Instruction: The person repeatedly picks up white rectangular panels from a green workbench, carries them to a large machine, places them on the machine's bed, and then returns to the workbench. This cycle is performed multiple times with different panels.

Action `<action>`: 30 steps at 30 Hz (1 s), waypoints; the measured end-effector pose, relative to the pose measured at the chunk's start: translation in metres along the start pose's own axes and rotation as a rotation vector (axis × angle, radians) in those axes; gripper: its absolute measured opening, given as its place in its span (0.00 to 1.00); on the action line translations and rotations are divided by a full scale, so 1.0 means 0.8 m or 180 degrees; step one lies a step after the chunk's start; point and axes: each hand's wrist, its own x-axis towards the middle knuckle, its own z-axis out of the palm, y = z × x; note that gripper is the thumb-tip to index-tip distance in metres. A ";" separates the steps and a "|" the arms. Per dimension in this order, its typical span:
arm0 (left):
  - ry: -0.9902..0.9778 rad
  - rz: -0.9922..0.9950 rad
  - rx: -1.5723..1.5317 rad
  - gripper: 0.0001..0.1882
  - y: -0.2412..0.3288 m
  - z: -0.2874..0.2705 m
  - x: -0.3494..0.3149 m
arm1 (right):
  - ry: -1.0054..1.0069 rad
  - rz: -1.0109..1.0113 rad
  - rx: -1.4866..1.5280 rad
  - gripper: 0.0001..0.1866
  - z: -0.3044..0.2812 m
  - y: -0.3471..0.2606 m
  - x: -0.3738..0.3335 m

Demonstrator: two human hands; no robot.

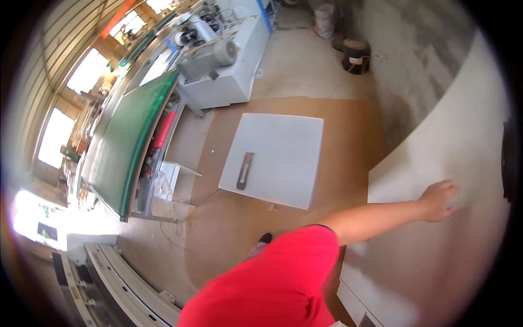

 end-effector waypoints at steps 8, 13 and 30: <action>-0.0539 -0.1230 0.0714 0.14 -0.058 -0.559 -0.332 | -0.2841 0.1560 0.1007 0.16 0.150 -0.155 -0.328; 0.0240 -0.2812 0.1788 0.13 -0.024 -0.897 -0.540 | -0.5800 0.1893 0.0630 0.18 0.229 -0.296 -0.684; 0.2718 -0.3759 0.2268 0.17 -0.155 -1.496 -0.616 | -0.8132 0.0339 -0.0189 0.16 0.448 -0.659 -1.310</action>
